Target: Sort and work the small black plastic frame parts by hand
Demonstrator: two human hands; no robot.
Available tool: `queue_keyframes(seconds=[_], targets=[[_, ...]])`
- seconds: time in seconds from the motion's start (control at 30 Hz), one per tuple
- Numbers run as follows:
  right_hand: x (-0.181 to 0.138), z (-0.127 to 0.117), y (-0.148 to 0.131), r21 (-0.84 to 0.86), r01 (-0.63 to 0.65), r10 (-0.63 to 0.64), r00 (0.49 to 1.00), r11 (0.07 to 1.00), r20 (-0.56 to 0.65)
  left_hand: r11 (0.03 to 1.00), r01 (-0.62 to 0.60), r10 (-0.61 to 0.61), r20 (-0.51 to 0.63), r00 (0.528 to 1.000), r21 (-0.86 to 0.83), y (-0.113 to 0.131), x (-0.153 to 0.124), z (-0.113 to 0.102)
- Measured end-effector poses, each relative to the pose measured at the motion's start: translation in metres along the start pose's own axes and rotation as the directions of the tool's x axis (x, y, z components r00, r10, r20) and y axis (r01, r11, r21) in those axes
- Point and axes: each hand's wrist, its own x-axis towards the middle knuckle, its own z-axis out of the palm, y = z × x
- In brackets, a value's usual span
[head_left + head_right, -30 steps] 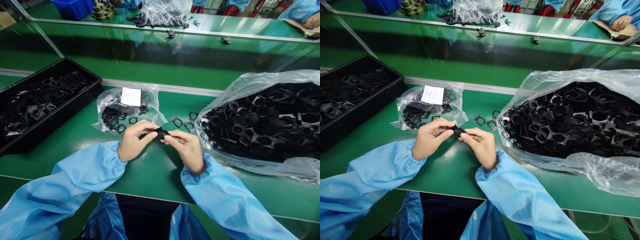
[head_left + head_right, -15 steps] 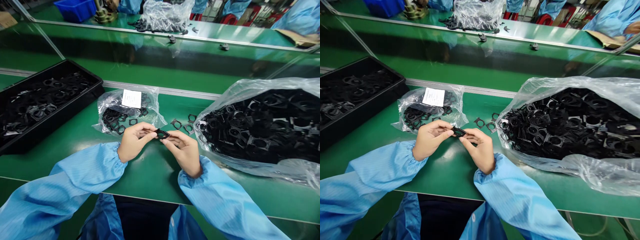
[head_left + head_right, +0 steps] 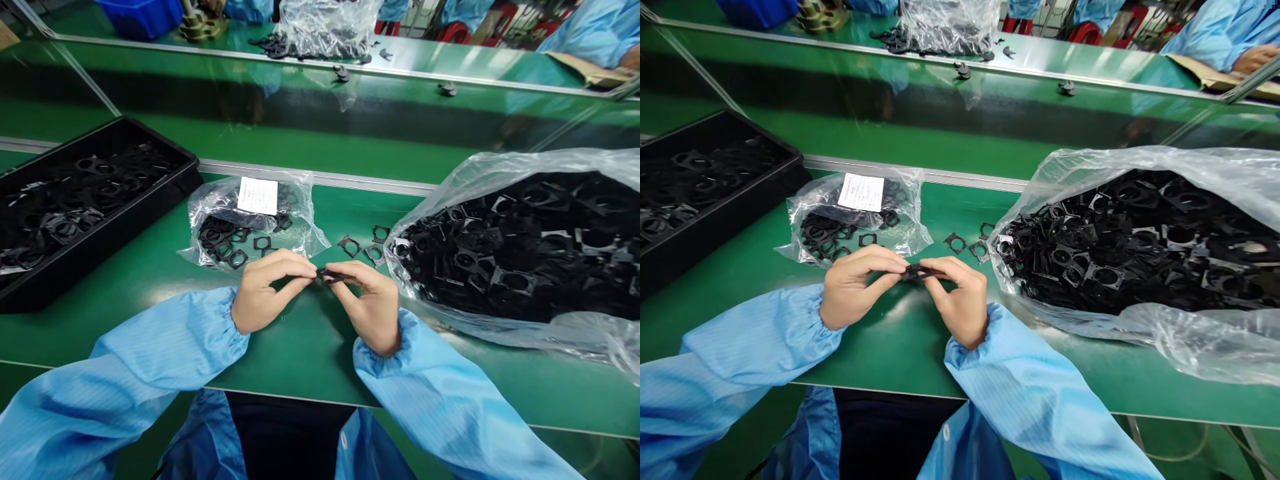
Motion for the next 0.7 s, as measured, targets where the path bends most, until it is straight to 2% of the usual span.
queue_keyframes(seconds=[0.47, 0.6, 0.7], targets=[[-0.0012, -0.0009, 0.0008, -0.079, 0.066, -0.071, 0.995, 0.995, -0.064, 0.996, -0.083, 0.083, 0.020, 0.996, 0.040, 0.0020, -0.0017, 0.0001], [0.0004, -0.0023, -0.0009, -0.099, 0.085, -0.090, 0.995, 0.991, -0.050, 0.997, -0.053, 0.053, 0.016, 0.998, 0.048, 0.0030, -0.0008, -0.0004], [0.0008, -0.0024, -0.0021, -0.092, 0.070, -0.074, 0.996, 0.993, -0.039, 0.999, 0.015, -0.015, -0.003, 1.000, 0.038, 0.0024, -0.0003, 0.0001]])
